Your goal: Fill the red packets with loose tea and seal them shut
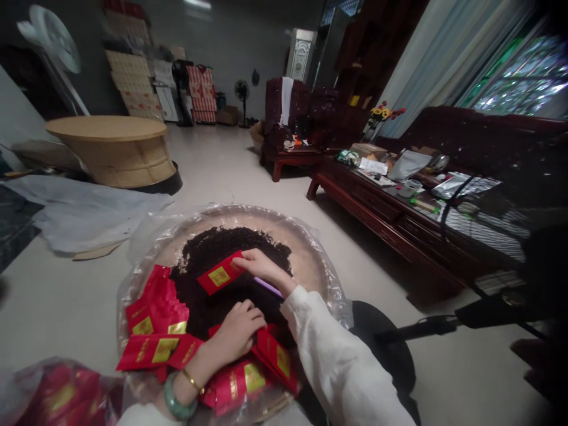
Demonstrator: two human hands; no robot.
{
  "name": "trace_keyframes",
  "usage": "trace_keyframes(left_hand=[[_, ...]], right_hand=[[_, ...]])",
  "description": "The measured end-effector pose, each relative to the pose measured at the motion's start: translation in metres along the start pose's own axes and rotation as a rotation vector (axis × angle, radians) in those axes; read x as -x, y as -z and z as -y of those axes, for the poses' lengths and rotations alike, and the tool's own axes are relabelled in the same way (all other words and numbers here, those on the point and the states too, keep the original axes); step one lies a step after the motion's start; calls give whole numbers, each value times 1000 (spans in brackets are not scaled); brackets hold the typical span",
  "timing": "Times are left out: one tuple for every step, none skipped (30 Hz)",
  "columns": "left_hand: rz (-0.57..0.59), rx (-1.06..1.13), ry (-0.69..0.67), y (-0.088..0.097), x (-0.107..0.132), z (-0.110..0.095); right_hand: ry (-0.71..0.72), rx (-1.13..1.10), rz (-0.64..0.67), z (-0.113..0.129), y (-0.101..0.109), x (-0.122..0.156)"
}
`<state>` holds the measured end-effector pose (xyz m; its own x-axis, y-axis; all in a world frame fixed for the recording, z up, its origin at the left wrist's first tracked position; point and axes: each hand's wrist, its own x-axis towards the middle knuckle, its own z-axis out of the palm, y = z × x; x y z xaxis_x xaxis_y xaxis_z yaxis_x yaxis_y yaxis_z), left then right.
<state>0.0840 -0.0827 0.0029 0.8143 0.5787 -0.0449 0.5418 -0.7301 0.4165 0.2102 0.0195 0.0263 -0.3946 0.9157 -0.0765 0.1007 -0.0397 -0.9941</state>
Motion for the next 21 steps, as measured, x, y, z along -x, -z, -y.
trace_keyframes(left_hand=[[-15, -8, 37, 4, 4, 6], [-41, -16, 80, 7, 9, 12], [-73, -18, 117, 9, 13, 17], [-112, -15, 140, 10, 16, 22], [-156, -4, 143, 11, 19, 25], [-207, 12, 127, 11, 22, 28], [-273, 24, 99, 11, 23, 29], [-360, 21, 74, 11, 23, 31], [-468, -5, 69, 11, 23, 32], [-585, -57, 93, 12, 21, 33], [-694, -127, 143, 12, 19, 35], [-777, -200, 202, 13, 16, 38], [-825, -263, 255, 13, 13, 42], [-834, -297, 286, 12, 10, 46], [-821, -302, 279, 10, 8, 52], [-797, -280, 260, 7, 6, 57], [-788, -252, 249, 4, 4, 62], [-794, -231, 238, 0, 3, 66], [-808, -219, 237, -4, 3, 69], [-829, -221, 249, -8, 3, 71], [-851, -233, 264, -11, 3, 71]], right_hand=[[-1, 4, 6, 0, -1, -1], [-1, 10, 12, 0, -2, -1], [0, 20, 19, -1, -3, -2], [1, 33, 24, -1, -3, -1], [1, 47, 28, -1, -3, -1], [0, 62, 31, -2, -3, 0], [-2, 78, 33, -2, -3, 1], [-5, 93, 36, -2, -3, 2], [-8, 107, 38, -3, -3, 4], [-10, 119, 41, -3, -4, 6], [-13, 128, 44, -4, -5, 8], [-17, 134, 47, -4, -7, 10], [-23, 137, 51, -4, -9, 12], [-30, 138, 54, -5, -12, 15], [-34, 136, 56, -5, -15, 18], [-36, 135, 60, -6, -17, 20], [-37, 132, 65, -6, -19, 22], [-39, 129, 68, -6, -21, 24], [-43, 126, 64, -7, -23, 25], [-53, 123, 55, -8, -24, 26], [-66, 121, 37, -9, -25, 26]])
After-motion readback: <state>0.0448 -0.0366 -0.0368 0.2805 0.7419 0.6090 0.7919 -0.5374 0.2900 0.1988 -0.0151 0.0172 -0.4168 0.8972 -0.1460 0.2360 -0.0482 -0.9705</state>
